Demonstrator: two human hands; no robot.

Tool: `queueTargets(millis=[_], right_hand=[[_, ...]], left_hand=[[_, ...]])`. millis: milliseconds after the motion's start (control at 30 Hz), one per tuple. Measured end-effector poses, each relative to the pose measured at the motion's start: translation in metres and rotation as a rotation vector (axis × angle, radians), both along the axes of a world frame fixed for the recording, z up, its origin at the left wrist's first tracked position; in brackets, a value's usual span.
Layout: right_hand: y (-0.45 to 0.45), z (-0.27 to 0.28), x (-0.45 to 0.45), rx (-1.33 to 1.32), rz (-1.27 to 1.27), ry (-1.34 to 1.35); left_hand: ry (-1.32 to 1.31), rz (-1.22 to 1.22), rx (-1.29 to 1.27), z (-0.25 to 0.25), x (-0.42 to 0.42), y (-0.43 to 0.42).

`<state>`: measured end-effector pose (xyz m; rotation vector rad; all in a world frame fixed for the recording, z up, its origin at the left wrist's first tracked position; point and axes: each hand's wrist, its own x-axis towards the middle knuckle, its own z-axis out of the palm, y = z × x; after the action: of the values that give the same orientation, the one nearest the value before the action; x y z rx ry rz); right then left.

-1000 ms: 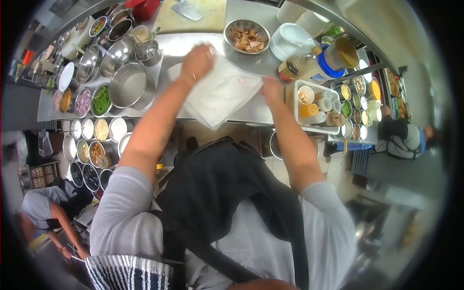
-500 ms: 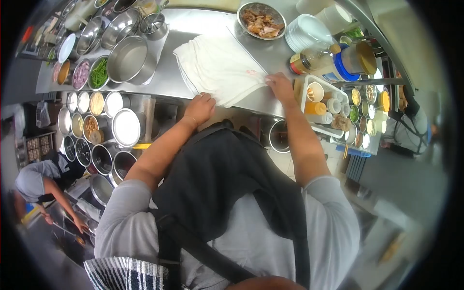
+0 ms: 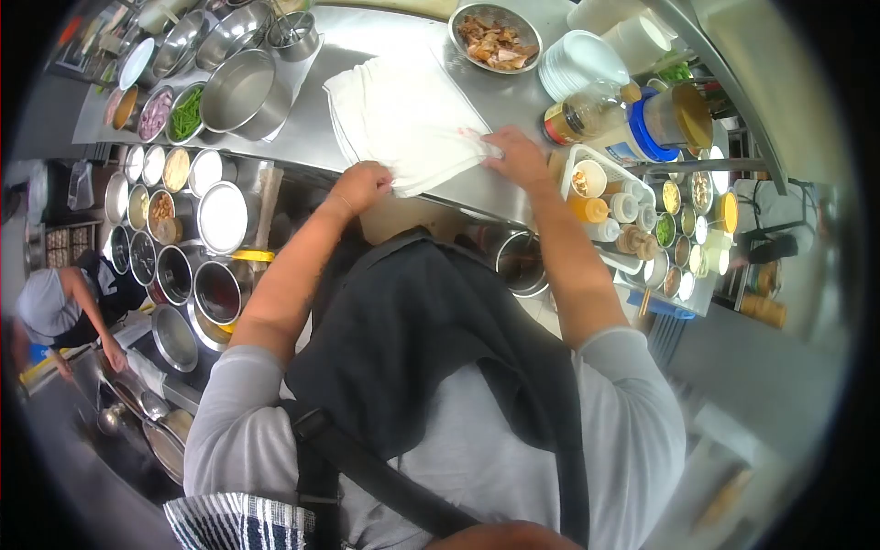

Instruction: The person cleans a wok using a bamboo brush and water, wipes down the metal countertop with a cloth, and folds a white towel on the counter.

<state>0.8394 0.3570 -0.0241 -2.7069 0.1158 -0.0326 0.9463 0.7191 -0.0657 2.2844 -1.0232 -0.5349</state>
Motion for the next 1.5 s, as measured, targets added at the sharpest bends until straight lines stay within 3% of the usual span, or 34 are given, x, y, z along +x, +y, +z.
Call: queueTargets(millis=[100,333,400,500,567,700,867,1033,1100,1167,1233,1400,1500], right_hand=[[-0.006,-0.021,0.002,-0.099,0.105,0.028],[-0.013,-0.013,0.006,-0.018,0.051,-0.033],[-0.012,-0.009,0.010,-0.002,0.046,-0.061],[-0.008,-0.003,0.018,0.060,0.004,-0.145],[-0.005,0.005,0.026,0.259,-0.163,-0.025],[-0.005,0.010,0.031,0.415,-0.154,0.025],[-0.013,0.015,0.033,0.218,0.105,-0.121],[-0.009,0.024,0.010,0.111,0.038,-0.113],[-0.009,0.022,0.005,0.140,0.006,-0.119],[-0.012,-0.008,-0.006,-0.051,0.139,-0.054],[-0.013,-0.032,-0.012,-0.062,0.150,-0.097],[-0.008,-0.029,-0.021,-0.091,0.129,-0.201],[-0.016,-0.031,-0.020,-0.090,0.192,-0.137]], left_hand=[[0.001,0.007,-0.013,-0.013,0.008,0.007],[-0.074,0.066,0.107,0.029,-0.017,-0.007],[-0.307,0.110,0.109,0.029,-0.031,-0.015],[-0.469,0.169,0.043,0.008,-0.047,-0.024],[-0.451,0.180,0.053,0.004,-0.048,-0.025],[-0.409,0.170,0.100,-0.005,-0.043,-0.023],[-0.333,0.330,-0.034,0.003,-0.034,-0.019],[-0.496,0.386,-0.304,0.023,-0.032,0.003],[-0.478,0.079,-0.239,0.022,-0.046,0.020],[-0.483,0.000,-0.207,0.017,-0.058,0.026],[-0.515,-0.129,-0.116,-0.001,-0.063,0.023],[-0.469,-0.024,-0.012,-0.030,-0.073,0.008],[-0.377,0.069,0.073,-0.010,-0.075,-0.014]])
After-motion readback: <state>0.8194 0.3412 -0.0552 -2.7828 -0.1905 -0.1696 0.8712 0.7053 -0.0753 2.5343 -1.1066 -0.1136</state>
